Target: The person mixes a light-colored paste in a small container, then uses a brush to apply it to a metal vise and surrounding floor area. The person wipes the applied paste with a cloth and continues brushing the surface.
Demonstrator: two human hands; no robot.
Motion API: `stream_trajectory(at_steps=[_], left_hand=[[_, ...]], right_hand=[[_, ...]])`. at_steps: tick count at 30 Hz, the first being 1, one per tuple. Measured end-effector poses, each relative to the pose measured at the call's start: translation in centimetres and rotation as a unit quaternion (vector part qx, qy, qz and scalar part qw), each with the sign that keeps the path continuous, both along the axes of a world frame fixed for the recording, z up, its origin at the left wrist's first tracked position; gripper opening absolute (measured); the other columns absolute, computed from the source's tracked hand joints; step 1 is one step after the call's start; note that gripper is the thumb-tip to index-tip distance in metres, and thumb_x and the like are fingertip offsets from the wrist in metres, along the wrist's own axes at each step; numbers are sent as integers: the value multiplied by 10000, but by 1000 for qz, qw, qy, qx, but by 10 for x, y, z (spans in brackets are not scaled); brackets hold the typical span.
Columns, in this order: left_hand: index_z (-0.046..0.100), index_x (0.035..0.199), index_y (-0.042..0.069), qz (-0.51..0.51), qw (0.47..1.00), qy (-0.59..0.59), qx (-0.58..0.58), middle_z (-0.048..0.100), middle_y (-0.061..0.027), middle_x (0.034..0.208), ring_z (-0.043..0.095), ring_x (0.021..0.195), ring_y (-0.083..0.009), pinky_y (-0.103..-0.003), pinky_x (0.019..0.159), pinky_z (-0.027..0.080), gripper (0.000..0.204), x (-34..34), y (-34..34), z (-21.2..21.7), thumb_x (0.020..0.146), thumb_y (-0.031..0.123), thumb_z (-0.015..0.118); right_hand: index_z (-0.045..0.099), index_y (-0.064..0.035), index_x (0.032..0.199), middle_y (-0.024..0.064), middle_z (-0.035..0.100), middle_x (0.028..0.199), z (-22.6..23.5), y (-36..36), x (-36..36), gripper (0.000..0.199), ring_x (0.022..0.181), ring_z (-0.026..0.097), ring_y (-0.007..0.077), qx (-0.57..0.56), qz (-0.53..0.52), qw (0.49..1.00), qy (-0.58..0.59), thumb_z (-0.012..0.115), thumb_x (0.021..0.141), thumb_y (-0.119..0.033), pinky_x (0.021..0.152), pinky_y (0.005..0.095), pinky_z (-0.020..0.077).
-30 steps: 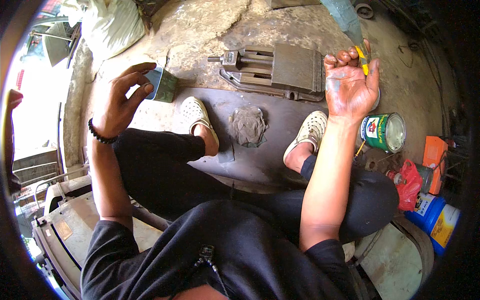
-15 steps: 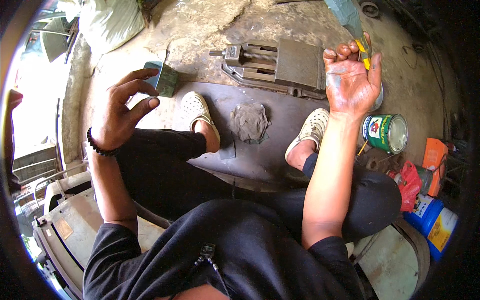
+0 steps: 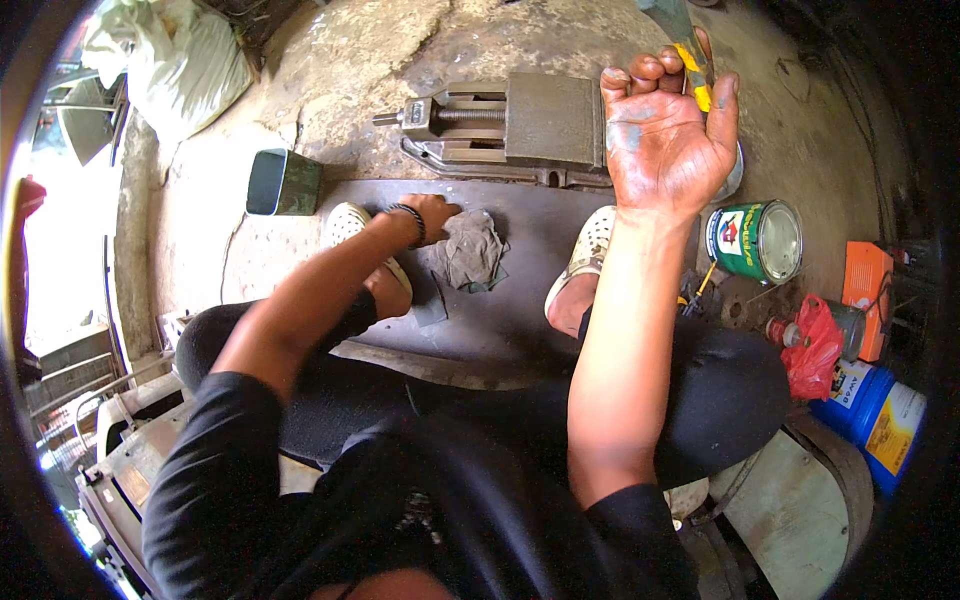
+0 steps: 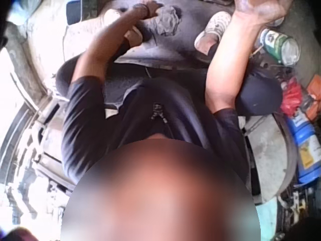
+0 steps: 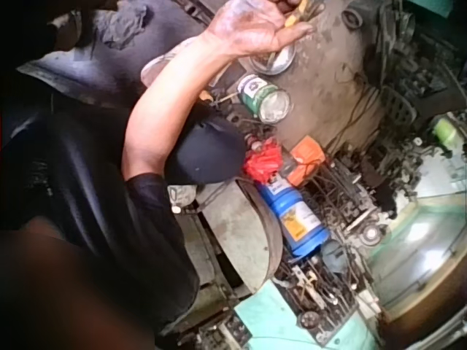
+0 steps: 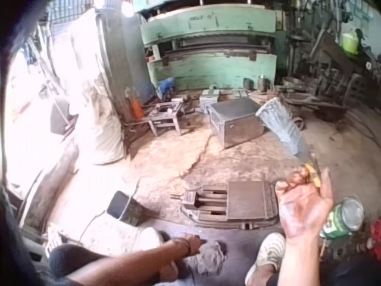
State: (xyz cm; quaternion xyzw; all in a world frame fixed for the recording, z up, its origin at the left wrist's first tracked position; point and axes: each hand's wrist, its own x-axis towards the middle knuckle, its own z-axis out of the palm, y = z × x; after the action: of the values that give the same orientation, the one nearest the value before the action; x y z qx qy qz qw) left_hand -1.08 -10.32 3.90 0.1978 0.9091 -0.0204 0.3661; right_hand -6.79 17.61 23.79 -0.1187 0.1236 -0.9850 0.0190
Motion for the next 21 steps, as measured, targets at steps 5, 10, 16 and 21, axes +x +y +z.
stream_trajectory(at_steps=[5, 10, 16, 21], left_hand=[[632, 1313, 262, 101, 987, 106, 70, 668, -96, 1232, 671, 1129, -287, -439, 944, 523, 384, 41, 28, -100, 930, 241, 648], [710, 1074, 194, 61, 990, 116, 44, 683, -44, 1138, 664, 1108, -237, -417, 944, 479, 189, 36, 15, -106, 939, 186, 579], [732, 1043, 167, -64, 985, 126, 96, 651, -43, 1132, 603, 1164, -218, -444, 967, 465, 217, 19, 6, -58, 984, 315, 585], [743, 1003, 106, -74, 975, 158, 137, 644, -95, 1111, 640, 1094, -292, -443, 932, 515, 382, 0, -28, -8, 975, 451, 583]], right_hand=[[556, -53, 1384, 96, 584, 1049, -13, 21, 3, 501, 977, 510, 237, 6, 14, 1000, 9, 562, 1020, -397, 930, 476, 372], [556, -39, 1379, 104, 574, 1041, -26, 28, -1, 491, 977, 511, 243, 20, -3, 1000, -19, 543, 1032, -385, 927, 471, 371], [556, -31, 1374, 103, 568, 1038, -18, 17, -11, 507, 983, 507, 248, 31, 8, 999, -1, 534, 1035, -407, 928, 474, 376], [561, -33, 1361, 102, 569, 1038, -15, 2, -18, 501, 982, 508, 246, 44, 25, 999, -2, 534, 1035, -413, 930, 474, 379]])
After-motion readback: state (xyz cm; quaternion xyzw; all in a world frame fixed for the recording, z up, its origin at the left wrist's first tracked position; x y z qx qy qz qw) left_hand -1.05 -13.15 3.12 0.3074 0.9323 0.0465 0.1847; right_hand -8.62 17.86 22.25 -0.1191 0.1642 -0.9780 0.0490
